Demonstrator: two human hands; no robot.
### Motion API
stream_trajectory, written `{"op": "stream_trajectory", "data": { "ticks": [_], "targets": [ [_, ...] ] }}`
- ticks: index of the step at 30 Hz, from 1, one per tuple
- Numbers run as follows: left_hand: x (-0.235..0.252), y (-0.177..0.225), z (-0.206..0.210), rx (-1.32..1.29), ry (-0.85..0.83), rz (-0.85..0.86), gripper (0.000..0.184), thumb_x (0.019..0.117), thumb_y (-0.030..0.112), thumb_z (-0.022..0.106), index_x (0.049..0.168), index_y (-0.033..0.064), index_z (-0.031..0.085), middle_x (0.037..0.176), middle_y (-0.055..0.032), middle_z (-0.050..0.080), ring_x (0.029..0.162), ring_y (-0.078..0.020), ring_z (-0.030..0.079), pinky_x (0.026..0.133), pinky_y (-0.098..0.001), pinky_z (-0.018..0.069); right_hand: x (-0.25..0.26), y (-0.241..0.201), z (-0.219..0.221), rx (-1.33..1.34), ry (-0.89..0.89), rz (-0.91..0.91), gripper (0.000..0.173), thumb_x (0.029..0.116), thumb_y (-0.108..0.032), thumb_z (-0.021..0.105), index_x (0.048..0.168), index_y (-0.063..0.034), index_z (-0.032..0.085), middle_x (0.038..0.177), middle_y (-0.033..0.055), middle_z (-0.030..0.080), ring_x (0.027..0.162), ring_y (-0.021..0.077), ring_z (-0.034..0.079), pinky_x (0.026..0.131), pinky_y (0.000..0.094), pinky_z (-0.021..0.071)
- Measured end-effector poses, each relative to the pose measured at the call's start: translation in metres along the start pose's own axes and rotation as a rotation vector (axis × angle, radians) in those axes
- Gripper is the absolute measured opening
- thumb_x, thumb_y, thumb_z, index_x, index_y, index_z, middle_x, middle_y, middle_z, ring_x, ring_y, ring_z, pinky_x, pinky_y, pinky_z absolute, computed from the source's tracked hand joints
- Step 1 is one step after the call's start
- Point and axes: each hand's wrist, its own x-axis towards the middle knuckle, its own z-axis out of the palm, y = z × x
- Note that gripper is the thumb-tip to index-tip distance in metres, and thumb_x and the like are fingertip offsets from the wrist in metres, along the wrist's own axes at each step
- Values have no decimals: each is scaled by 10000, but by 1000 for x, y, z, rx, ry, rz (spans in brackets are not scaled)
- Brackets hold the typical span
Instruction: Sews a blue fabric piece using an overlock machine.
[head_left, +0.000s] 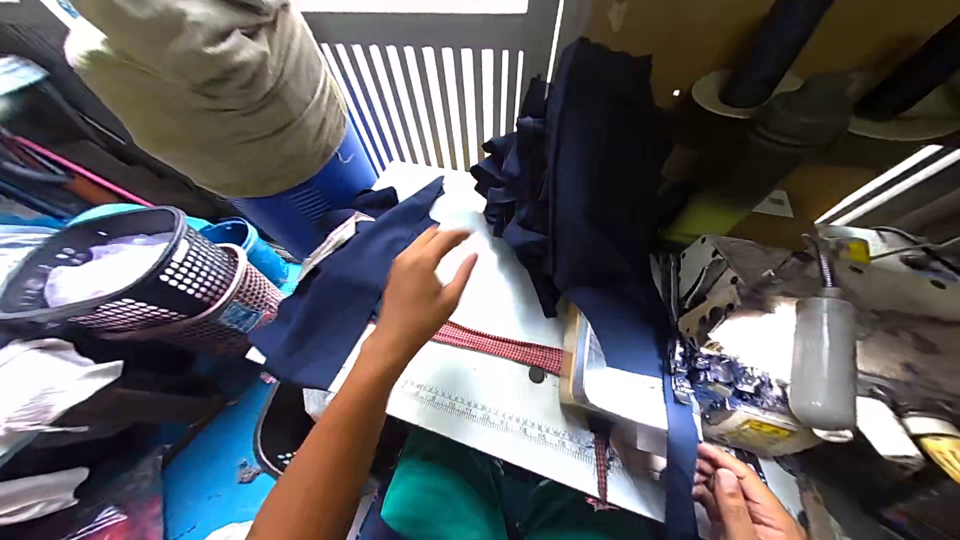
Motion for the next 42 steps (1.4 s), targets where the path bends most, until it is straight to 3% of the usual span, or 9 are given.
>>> {"op": "stream_trajectory", "data": {
  "ticks": [7, 11, 22, 25, 29, 33, 36, 39, 42],
  "targets": [
    [-197, -93, -37, 313, 52, -474, 393, 950, 377, 664, 1132, 40, 750, 1110, -191, 714, 1057, -396, 670, 903, -583, 534, 0, -3, 6, -53, 57, -22, 271, 1069, -89, 419, 1209, -23, 641, 911, -85, 703, 755, 11, 674, 683, 182, 592],
    [-190, -111, -67, 277, 129, -406, 203, 982, 174, 634, 991, 24, 770, 1001, -185, 736, 982, -365, 704, 883, -568, 546, -1, -5, 11, -87, 108, -21, 278, 1059, -93, 420, 1195, -8, 647, 876, -75, 687, 728, 1, 661, 671, 170, 582],
    [-150, -105, -130, 26, -55, -650, 194, 928, 247, 768, 1060, 109, 799, 947, -94, 768, 892, -231, 720, 864, -541, 547, -1, 7, 5, -35, 158, -40, 336, 1045, -206, 513, 1282, 6, 622, 1098, 48, 715, 921, 116, 719, 808, 252, 618],
    [-145, -105, -138, 120, 7, -529, 217, 1001, 242, 657, 1021, 51, 757, 959, -143, 730, 905, -286, 689, 848, -584, 510, -4, 8, 4, -51, 258, -127, 367, 1038, -214, 523, 1317, 16, 583, 1221, 53, 662, 1046, 117, 684, 883, 273, 598],
    [-142, -47, -122, 152, 70, -179, 252, 992, 277, 626, 1012, 70, 768, 965, -83, 732, 843, -168, 703, 783, -381, 594, -19, -23, 24, -154, 351, -346, 200, 1047, -147, 493, 1160, -94, 650, 1003, -101, 659, 858, -11, 630, 792, 179, 551],
    [-165, 30, -63, 6, -53, -7, 162, 965, 186, 660, 978, 82, 784, 953, -64, 739, 837, -143, 712, 755, -329, 613, -45, -53, 64, -19, -198, -61, 314, 1085, -332, 497, 1181, -133, 720, 942, -29, 758, 816, 97, 732, 759, 301, 641],
    [-198, 89, -12, -138, -218, 84, 125, 947, 181, 678, 935, 122, 787, 911, -29, 733, 751, -121, 710, 622, -322, 609, -54, -39, 91, 84, -567, 189, 506, 1076, -431, 486, 1387, -58, 628, 1283, 58, 708, 1137, 159, 699, 983, 382, 595],
    [-216, 123, 8, -374, -425, 259, 189, 965, 282, 689, 870, 143, 774, 865, 4, 755, 716, -98, 715, 594, -307, 593, -64, -32, 104, 291, -598, 411, 273, 1064, -273, 546, 1106, -54, 703, 947, 10, 711, 861, 67, 673, 791, 288, 573],
    [-195, 123, 2, -599, -542, 369, 362, 999, 474, 633, 1072, 151, 779, 1017, -10, 754, 965, -100, 710, 843, -301, 601, -72, -27, 93, 248, -649, 424, 211, 1033, -176, 565, 968, -21, 691, 822, 33, 682, 762, 80, 654, 717, 303, 560]
  ]
}}
